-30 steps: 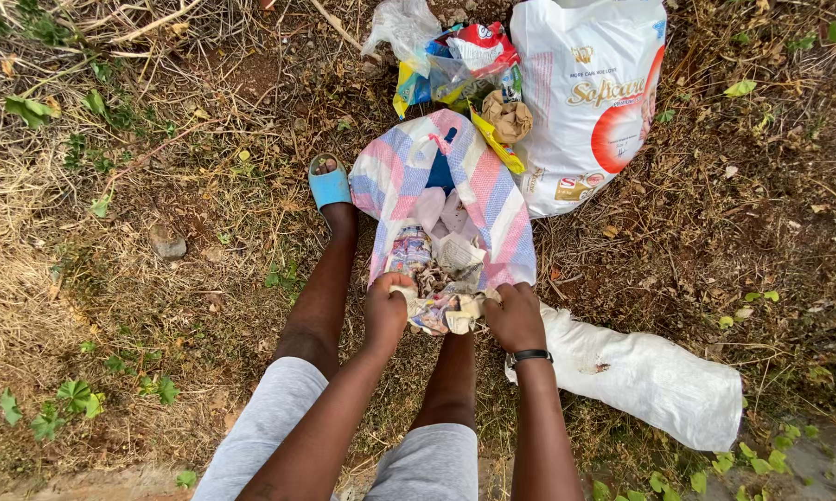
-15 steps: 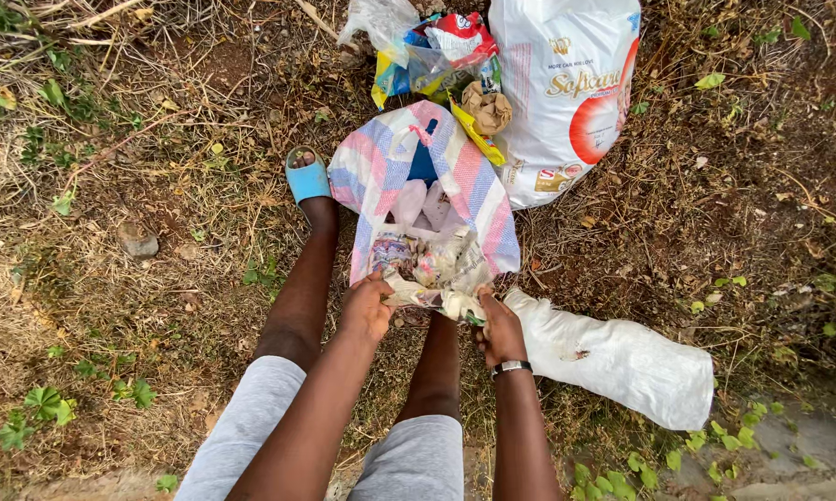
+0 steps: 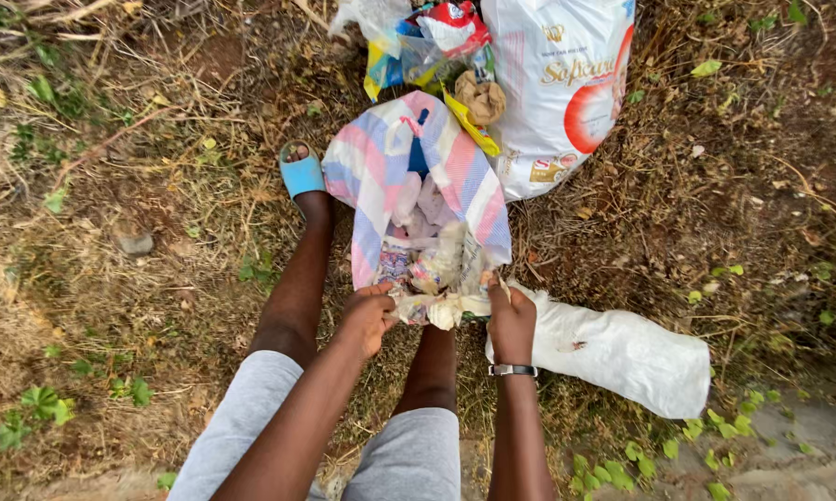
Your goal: The person sorts through various items of trash and recyclables in a striped bag by hand, removing items such as plastic containers, food wrappers, and paper scraps and placing them into a white bag.
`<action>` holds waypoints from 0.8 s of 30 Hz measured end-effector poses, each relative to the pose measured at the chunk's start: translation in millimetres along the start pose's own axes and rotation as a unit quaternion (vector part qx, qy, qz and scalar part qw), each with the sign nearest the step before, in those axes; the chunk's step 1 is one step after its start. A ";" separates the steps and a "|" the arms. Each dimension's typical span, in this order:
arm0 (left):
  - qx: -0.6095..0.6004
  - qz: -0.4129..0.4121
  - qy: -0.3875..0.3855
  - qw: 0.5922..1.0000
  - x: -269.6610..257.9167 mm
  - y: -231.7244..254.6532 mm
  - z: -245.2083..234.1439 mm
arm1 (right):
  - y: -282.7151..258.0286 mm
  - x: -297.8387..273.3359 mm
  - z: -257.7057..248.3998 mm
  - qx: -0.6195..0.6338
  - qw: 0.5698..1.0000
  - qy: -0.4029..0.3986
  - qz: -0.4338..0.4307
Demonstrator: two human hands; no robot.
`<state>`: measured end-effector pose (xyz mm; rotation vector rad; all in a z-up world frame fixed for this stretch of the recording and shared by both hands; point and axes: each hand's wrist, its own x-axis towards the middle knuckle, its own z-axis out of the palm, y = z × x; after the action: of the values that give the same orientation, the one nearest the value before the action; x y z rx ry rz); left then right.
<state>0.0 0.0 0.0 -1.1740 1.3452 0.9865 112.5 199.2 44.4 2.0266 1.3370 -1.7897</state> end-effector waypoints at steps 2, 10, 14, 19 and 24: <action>-0.049 0.017 -0.015 0.999 -0.4 7.7 -0.2 | -4.4 13.7 5.7 0.001 0.999 -0.004 -0.036; -0.218 0.053 -0.107 0.969 -4.1 -1.5 -10.6 | -0.9 6.0 -7.6 0.098 0.991 -0.008 0.094; -0.222 0.082 -0.092 0.967 -6.2 -6.9 -4.7 | 2.9 2.5 -14.7 0.195 0.974 -0.076 0.092; -0.222 0.020 -0.196 0.955 -35.3 14.6 2.9 | 14.9 15.9 -26.3 0.055 0.980 -0.189 0.018; -0.164 -0.051 -0.144 0.975 -26.6 8.9 0.9 | 54.0 33.2 -33.5 0.055 0.978 -0.171 0.109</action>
<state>-9.4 5.6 25.8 -1.2726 0.9060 1.2814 170.1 204.4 2.1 1.7280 0.9008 -2.0249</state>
